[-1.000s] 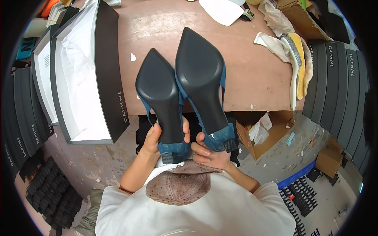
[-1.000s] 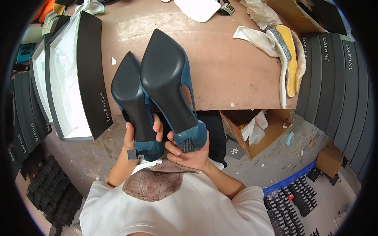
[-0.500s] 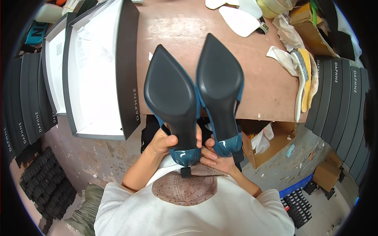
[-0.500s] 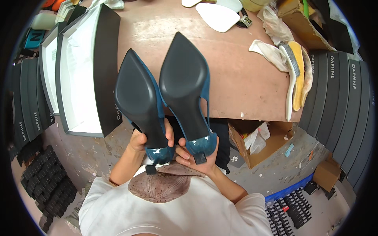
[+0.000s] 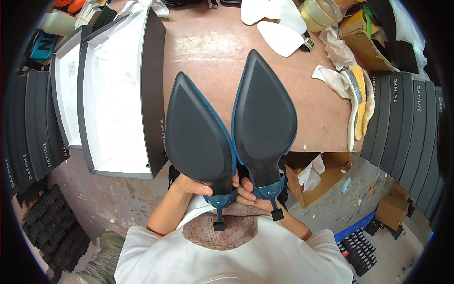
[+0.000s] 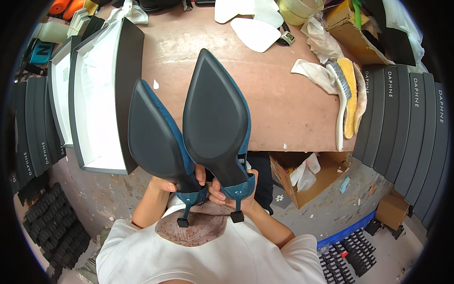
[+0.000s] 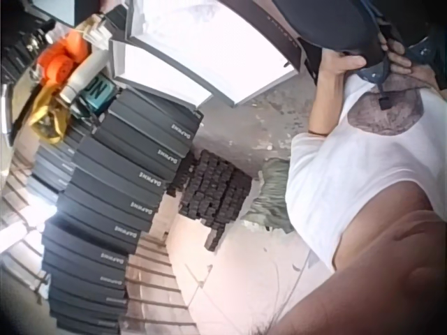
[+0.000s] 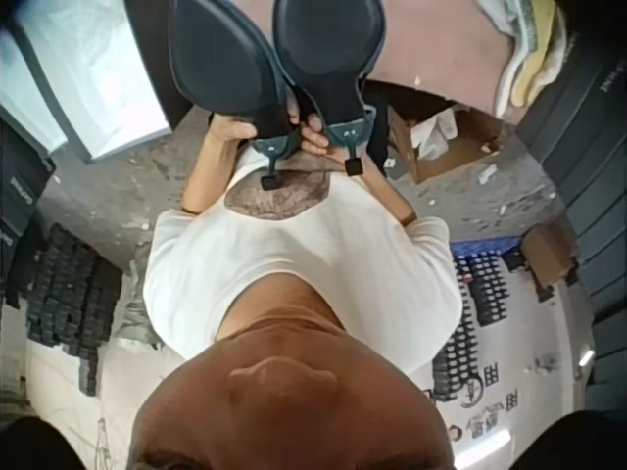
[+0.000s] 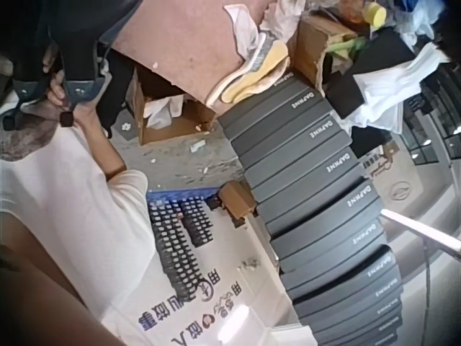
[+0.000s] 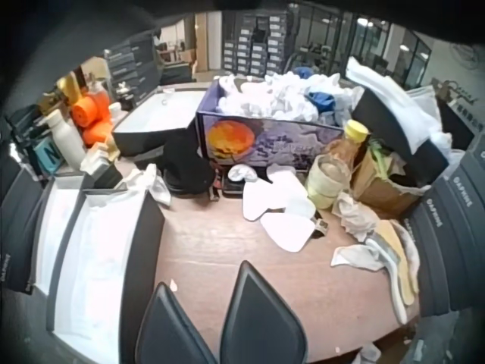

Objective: Inspecting and packing high-heel shoes into a box.

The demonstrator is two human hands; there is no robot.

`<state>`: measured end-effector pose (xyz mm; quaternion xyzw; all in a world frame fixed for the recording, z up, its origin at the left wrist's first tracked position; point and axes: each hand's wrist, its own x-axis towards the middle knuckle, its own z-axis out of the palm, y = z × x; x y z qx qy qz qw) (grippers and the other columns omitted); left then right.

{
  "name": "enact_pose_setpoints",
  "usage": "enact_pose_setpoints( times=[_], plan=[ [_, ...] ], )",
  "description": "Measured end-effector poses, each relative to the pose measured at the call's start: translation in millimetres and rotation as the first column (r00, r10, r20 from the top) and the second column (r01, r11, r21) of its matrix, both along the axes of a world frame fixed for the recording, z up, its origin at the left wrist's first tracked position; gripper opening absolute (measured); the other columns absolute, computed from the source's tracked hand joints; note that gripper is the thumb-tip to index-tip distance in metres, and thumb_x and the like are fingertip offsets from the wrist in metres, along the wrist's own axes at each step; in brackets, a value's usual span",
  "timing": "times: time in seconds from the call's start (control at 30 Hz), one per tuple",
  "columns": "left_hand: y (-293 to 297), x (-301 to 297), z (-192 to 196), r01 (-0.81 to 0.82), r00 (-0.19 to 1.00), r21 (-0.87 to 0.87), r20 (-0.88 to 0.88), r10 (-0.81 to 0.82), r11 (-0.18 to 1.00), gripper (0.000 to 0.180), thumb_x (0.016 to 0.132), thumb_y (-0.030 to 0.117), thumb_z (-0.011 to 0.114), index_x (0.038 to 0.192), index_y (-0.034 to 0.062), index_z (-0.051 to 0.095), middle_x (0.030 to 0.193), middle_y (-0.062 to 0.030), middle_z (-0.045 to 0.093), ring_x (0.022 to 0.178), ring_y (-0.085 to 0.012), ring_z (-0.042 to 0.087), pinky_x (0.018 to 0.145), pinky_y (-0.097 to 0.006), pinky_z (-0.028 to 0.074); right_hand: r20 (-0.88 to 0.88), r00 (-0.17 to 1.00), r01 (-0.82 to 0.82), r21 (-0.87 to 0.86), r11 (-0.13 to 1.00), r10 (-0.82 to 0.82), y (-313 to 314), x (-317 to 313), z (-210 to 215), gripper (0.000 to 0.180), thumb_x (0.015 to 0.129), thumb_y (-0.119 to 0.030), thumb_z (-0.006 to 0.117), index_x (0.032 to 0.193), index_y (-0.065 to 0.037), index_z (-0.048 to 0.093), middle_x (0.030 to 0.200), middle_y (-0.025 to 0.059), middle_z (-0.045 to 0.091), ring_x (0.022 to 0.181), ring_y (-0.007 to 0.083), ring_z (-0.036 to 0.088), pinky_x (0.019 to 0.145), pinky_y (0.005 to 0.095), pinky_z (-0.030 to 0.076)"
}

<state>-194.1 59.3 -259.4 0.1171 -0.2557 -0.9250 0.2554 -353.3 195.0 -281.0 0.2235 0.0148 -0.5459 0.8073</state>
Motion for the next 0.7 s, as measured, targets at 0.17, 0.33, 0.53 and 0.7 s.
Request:
enact_pose_setpoints(
  times=[0.17, 0.33, 0.53, 0.7],
  plan=[
    [0.8, 0.4, -7.1, 0.004, 0.999, 0.009, -0.042, -0.004, 1.000, 0.071, 0.064, 0.022, 0.076, 0.122, -0.0056, 0.045, 0.092, -0.0234, 0.059, 0.085, -0.0356, 0.061, 0.075, -0.046, 0.049, 0.004, 0.999, 0.039, -0.028, 0.999, -0.039, -4.2, 1.4, 3.7, 0.076, 0.071, -0.066, 0.042, 0.106, 0.001, 0.055, 0.088, 0.0168, 0.061, 0.066, 0.0220, 0.045, 0.059, 0.0324, 0.035],
    [-4.8, -10.9, 0.6, -0.123, 0.985, 0.124, 0.139, 0.105, 0.985, 0.082, 0.072, 0.032, 0.073, 0.134, -0.0031, 0.034, 0.132, -0.0233, 0.041, 0.125, -0.0408, 0.040, 0.101, -0.056, 0.037, 0.043, 0.990, 0.134, -0.013, 0.991, -0.133, -3.0, 7.3, 7.8, 0.088, 0.073, -0.079, 0.035, 0.122, -0.009, 0.053, 0.100, 0.0148, 0.061, 0.076, 0.0233, 0.047, 0.063, 0.0339, 0.036],
    [-16.2, -18.8, -9.3, -0.140, 0.979, 0.271, 0.181, 0.093, 0.952, 0.072, 0.075, 0.029, 0.070, 0.131, -0.0034, 0.037, 0.125, -0.0222, 0.047, 0.113, -0.0342, 0.052, 0.093, -0.047, 0.046, -0.254, 0.946, -0.210, -0.010, 0.978, 0.201, -4.1, -4.7, 8.3, 0.090, 0.084, -0.075, 0.012, 0.126, -0.006, 0.050, 0.077, 0.0185, 0.064, 0.054, 0.0219, 0.051, 0.052, 0.0278, 0.040],
    [-24.0, -27.7, -0.5, -0.191, 0.953, 0.136, 0.263, 0.151, 0.972, 0.064, 0.071, 0.026, 0.071, 0.121, -0.0045, 0.045, 0.109, -0.0191, 0.055, 0.103, -0.0300, 0.058, 0.083, -0.036, 0.053, -0.901, -0.066, -0.391, 0.418, 0.820, 0.428, -11.3, -89.1, 67.0, 0.041, 0.091, -0.037, 0.054, 0.091, 0.002, 0.067, 0.069, 0.0110, 0.066, 0.059, 0.0110, 0.061, 0.049, 0.0222, 0.048]
  ],
)
